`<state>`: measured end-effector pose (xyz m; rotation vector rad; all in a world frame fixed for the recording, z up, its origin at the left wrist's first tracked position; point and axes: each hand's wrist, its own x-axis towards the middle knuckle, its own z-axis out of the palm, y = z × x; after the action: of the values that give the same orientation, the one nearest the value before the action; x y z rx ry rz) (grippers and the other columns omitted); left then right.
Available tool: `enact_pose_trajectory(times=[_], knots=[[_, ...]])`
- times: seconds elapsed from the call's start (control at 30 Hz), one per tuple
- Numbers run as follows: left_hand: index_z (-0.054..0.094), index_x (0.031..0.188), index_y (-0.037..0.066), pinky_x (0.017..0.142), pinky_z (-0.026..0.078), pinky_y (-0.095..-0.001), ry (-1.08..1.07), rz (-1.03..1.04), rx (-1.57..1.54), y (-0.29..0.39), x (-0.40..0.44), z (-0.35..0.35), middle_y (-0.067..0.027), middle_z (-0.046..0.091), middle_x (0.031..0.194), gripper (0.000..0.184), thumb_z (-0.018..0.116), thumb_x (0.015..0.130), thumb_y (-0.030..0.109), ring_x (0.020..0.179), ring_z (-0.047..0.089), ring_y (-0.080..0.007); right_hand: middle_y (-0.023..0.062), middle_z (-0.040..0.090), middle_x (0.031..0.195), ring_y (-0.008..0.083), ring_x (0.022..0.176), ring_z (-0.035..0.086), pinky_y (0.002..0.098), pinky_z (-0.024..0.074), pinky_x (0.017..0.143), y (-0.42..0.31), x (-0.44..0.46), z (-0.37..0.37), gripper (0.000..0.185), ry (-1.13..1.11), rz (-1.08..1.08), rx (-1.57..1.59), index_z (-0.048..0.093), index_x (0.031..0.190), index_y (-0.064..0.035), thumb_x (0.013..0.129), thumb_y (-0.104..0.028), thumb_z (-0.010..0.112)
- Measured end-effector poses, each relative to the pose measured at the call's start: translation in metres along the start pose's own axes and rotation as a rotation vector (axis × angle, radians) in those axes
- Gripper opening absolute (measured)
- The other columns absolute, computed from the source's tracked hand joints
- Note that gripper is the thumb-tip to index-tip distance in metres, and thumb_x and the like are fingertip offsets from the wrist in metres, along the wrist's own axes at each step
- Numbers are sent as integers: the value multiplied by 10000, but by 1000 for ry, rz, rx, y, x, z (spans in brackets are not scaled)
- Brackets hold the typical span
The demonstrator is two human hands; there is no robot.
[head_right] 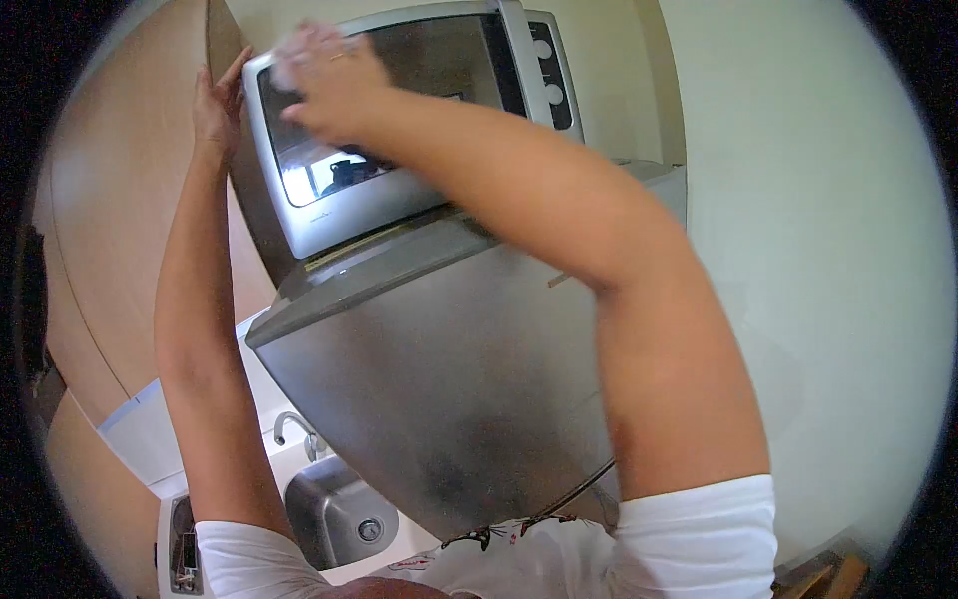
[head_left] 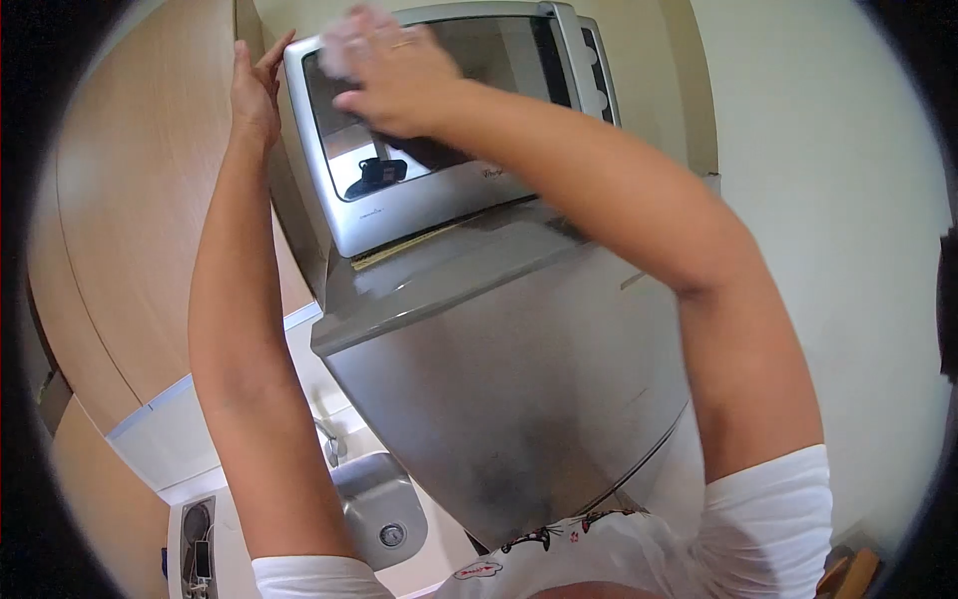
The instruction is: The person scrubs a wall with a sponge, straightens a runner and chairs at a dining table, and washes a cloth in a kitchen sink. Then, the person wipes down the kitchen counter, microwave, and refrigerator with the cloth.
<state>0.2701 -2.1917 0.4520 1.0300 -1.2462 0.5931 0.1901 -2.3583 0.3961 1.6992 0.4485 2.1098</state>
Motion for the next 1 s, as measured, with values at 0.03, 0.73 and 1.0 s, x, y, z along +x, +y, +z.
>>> enact_pose_trajectory(times=[0.03, 0.73, 1.0], knots=[[477, 1279, 52, 1076, 168, -354, -17, 20, 18, -1, 1, 1, -138, 504, 1264, 740, 103, 911, 574, 1219, 388, -271, 220, 269, 1402, 370, 1298, 245, 525, 224, 1018, 14, -6, -32, 522, -226, 100, -17, 433, 1278, -64, 867, -384, 398], [484, 1273, 54, 1076, 171, -368, -138, -48, -9, -3, 4, -9, -129, 468, 1303, 858, 16, 865, 647, 1246, 372, -273, 307, 391, 1267, 471, 1180, 373, 595, 241, 989, -18, -8, -45, 420, -735, -174, -182, 506, 1138, 80, 777, -130, 477], [494, 1271, 85, 1086, 129, -397, -107, -62, -58, -8, 9, -13, -120, 458, 1318, 802, 20, 887, 607, 1288, 312, -282, 308, 494, 1097, 398, 1025, 508, 483, 446, 821, 72, -62, -87, 578, -693, 152, -339, 458, 1126, 111, 686, -163, 711]])
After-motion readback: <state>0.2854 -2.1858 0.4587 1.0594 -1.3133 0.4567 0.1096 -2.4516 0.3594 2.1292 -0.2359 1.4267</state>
